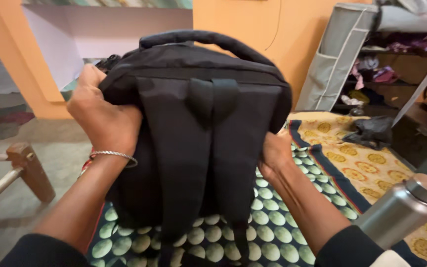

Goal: The person places a black backpack on a bed, unzips it, and removes folded clothes, laying them on the bed. They then place a phone, a red box, papers, and small items into the backpack compartments and zip the pockets closed.

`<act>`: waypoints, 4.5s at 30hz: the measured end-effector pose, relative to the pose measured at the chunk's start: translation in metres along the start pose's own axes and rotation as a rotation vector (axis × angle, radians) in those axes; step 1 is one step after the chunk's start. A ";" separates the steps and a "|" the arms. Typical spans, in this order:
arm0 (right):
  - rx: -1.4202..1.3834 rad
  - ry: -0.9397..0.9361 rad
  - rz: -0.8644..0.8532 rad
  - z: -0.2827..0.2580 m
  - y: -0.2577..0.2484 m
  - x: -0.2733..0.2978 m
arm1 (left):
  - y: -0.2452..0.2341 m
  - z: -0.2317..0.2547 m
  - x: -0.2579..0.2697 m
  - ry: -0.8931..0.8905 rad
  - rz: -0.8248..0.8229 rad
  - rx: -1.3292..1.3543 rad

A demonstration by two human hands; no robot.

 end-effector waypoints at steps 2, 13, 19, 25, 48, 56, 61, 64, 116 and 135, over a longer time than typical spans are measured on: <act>-0.098 -0.034 -0.113 0.009 0.000 -0.006 | -0.012 0.009 0.011 0.043 -0.030 -0.008; 1.257 0.245 -0.880 0.092 -0.132 0.038 | 0.016 0.036 0.178 -0.043 -1.609 -0.056; 1.322 0.282 -1.092 0.059 -0.118 0.073 | 0.013 0.048 0.218 -0.320 -2.164 0.208; 1.665 0.384 -1.027 0.030 -0.103 0.104 | 0.057 0.027 0.164 -0.288 -1.591 0.059; 1.375 0.562 -0.556 0.114 -0.147 0.115 | 0.076 0.165 0.272 0.682 -1.354 0.083; 1.058 0.499 -0.719 0.125 -0.138 0.109 | 0.121 0.162 0.287 0.595 -1.180 0.144; 0.999 0.737 -0.661 0.114 -0.157 0.119 | 0.147 0.143 0.314 0.569 -1.468 -0.089; 0.932 0.594 -0.572 0.103 -0.150 0.112 | 0.137 0.146 0.301 0.592 -1.404 -0.030; 1.141 0.611 -1.216 0.019 -0.070 0.213 | 0.135 0.075 0.285 -0.951 -1.085 -0.155; 1.189 0.345 -0.975 0.000 -0.024 0.260 | 0.047 0.108 0.358 -0.919 -1.930 0.137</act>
Point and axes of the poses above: each hand's wrist, its own x-axis away from the middle knuckle, its own y-axis out of the palm, z = x × y, the point moved 10 cm from there along -x, towards the middle knuckle, and after that the axes turned 1 degree about -y, right-handed, at the moved point
